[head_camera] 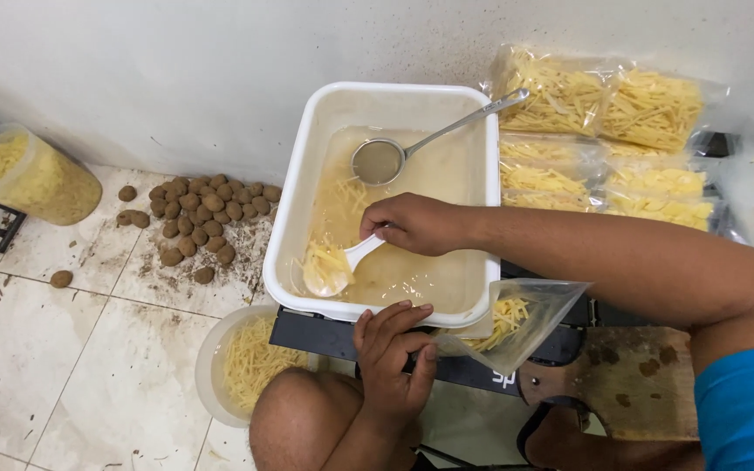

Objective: Filling plastic bags with shredded food items from a water container using a strainer and hands

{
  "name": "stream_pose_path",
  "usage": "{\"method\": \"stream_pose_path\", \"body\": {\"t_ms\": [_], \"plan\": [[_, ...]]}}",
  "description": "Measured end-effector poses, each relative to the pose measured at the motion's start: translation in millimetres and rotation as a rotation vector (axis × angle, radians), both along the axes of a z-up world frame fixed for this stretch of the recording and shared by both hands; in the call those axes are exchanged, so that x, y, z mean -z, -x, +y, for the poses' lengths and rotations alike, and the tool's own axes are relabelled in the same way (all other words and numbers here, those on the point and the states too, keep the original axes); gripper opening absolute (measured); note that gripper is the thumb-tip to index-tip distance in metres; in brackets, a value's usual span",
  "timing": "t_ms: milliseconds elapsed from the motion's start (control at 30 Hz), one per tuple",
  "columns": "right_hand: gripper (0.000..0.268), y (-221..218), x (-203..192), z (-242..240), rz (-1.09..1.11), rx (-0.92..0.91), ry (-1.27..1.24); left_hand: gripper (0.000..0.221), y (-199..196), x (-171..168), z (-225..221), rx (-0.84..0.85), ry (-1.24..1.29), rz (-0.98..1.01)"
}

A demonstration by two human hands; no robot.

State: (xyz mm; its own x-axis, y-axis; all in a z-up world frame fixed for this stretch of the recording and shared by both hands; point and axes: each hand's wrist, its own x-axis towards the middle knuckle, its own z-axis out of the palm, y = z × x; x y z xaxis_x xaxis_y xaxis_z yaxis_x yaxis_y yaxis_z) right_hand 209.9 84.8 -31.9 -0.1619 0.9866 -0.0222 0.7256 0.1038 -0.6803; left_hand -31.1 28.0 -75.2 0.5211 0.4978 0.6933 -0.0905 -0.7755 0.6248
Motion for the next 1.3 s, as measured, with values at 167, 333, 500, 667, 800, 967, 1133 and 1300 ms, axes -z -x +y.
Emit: {"method": "stream_pose_path", "body": {"t_ms": [167, 333, 500, 667, 800, 967, 1133, 1300], "plan": [[0.022, -24.7, -14.8, -12.9, -0.135, -0.088, -0.158, 0.029, 2.5, -1.1, -0.5, 0.01, 0.01, 0.002], [0.02, -45.8, -29.0, -14.6, -0.248, 0.003, -0.199, 0.026, 3.2, -3.4, -0.2, 0.02, 0.024, -0.006], [0.029, -62.6, -25.4, -3.9, -0.783, 0.149, -0.112, 0.026, 2.9, -3.2, 0.0, 0.029, 0.027, -0.019], [0.024, -42.8, -3.7, 18.3, -0.523, 0.155, -0.074, 0.028, 1.6, -2.2, -0.2, 0.016, 0.022, -0.012], [0.028, -27.9, 16.2, 38.1, -0.329, 0.098, -0.044, 0.028, 2.0, -1.8, 0.4, 0.016, 0.009, -0.003], [0.022, -11.7, 20.6, 45.8, -0.216, -0.027, -0.074, 0.032, 0.9, -1.3, 0.8, 0.009, 0.017, 0.006], [0.027, 4.9, 11.3, 34.7, -0.118, -0.081, 0.01, 0.031, 0.8, -3.9, 0.0, 0.003, 0.013, 0.004], [0.026, 11.6, -1.4, 21.8, 0.041, 0.016, 0.202, 0.027, 1.3, -6.3, 0.8, 0.017, 0.002, -0.019]]}}
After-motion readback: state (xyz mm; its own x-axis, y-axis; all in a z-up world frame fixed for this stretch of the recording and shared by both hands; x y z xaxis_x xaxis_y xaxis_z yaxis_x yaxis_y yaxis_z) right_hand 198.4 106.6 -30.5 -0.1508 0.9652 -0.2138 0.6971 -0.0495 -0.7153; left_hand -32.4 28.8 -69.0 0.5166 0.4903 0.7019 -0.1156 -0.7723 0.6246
